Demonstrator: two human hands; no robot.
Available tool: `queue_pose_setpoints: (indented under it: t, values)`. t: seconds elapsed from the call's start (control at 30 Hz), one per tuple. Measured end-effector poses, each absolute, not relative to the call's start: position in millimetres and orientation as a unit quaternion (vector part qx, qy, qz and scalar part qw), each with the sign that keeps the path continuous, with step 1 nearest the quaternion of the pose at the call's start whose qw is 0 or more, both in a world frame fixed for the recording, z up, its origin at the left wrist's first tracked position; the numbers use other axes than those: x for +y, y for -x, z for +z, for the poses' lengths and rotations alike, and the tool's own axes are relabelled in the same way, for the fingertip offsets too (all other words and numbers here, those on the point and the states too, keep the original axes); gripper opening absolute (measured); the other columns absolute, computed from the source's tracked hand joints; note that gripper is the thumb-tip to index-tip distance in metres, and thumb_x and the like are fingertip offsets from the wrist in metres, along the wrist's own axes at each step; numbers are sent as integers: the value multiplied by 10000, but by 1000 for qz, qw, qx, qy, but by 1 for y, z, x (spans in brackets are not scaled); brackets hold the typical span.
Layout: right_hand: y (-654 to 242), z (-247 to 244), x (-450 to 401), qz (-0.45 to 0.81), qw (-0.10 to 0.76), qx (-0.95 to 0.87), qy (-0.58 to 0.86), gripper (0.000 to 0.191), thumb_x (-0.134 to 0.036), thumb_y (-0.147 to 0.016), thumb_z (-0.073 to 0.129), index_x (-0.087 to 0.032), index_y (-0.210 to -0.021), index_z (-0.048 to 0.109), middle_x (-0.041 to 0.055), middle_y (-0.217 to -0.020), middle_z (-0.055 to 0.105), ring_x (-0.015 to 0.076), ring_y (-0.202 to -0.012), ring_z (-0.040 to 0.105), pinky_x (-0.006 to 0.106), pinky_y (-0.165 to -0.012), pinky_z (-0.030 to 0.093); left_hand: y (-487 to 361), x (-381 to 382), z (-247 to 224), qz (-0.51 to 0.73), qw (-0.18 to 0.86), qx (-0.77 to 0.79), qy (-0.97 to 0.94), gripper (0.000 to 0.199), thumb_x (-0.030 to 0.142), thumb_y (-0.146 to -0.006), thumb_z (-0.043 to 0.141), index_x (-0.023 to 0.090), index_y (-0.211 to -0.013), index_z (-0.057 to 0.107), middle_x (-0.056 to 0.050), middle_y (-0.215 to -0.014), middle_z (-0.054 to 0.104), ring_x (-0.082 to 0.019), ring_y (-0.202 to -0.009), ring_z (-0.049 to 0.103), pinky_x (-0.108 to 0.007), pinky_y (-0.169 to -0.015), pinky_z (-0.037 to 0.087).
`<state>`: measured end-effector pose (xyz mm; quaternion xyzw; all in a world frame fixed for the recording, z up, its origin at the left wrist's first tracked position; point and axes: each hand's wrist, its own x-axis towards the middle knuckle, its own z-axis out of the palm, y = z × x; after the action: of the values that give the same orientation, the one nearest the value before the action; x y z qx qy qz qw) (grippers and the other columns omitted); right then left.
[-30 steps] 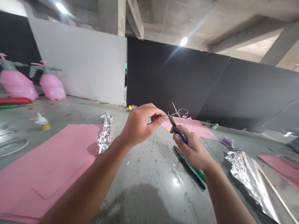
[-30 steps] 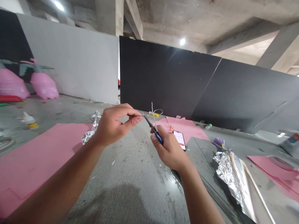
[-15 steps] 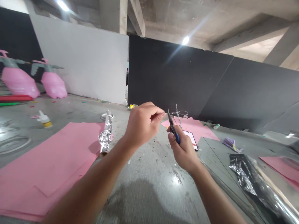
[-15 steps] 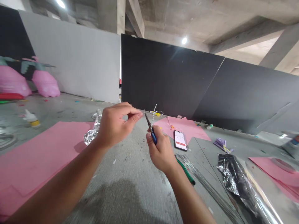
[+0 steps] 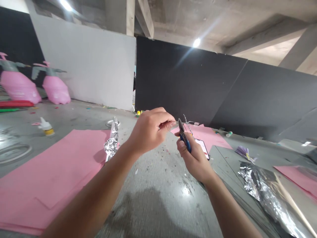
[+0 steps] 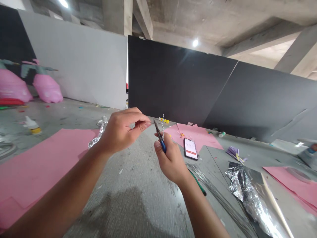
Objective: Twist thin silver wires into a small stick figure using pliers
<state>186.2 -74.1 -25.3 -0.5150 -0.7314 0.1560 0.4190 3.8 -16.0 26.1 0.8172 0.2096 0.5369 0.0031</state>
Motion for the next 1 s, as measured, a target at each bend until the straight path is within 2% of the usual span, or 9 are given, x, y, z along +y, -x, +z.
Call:
queue_pose_setpoints:
  t: [0.23, 0.43, 0.63, 0.83, 1.0]
  values:
    - [-184, -25, -73, 107, 405, -729, 542, 268, -415, -993, 360, -205, -1091, 494, -19, -679, 486, 149, -575, 424, 302, -596, 327, -4, -11, 23, 535, -40, 217, -816, 131, 119, -884, 583, 186, -829, 682, -15, -804, 630, -125, -706, 567, -288, -659, 438]
    - [-184, -26, -71, 98, 397, -735, 541, 251, -412, -989, 369, -209, -1065, 494, 1, -744, 513, 169, -657, 474, 311, -638, 345, -3, -8, 23, 546, -20, 224, -807, 154, 90, -870, 583, 187, -809, 685, -9, -792, 625, -120, -682, 567, -274, -634, 440]
    - [-185, -27, -71, 95, 396, -731, 548, 269, -411, -990, 367, -212, -1110, 503, -13, -682, 505, 159, -588, 453, 300, -596, 318, -4, -7, 22, 543, -12, 223, -810, 154, 87, -871, 576, 186, -812, 678, -10, -795, 623, -120, -681, 564, -270, -636, 445]
    - [-187, -27, -70, 89, 392, -747, 530, 267, -412, -989, 366, -205, -1088, 502, 29, -799, 554, 185, -702, 517, 325, -670, 367, -4, -5, 21, 545, -16, 220, -809, 165, 73, -877, 576, 184, -824, 685, -9, -797, 615, -116, -691, 561, -267, -652, 447]
    - [-185, -26, -71, 92, 381, -735, 554, 291, -418, -987, 356, -195, -1112, 495, 12, -719, 532, 171, -614, 473, 318, -625, 341, -4, -4, 21, 544, -20, 207, -813, 154, 94, -889, 582, 191, -829, 686, -9, -796, 618, -115, -689, 561, -265, -647, 447]
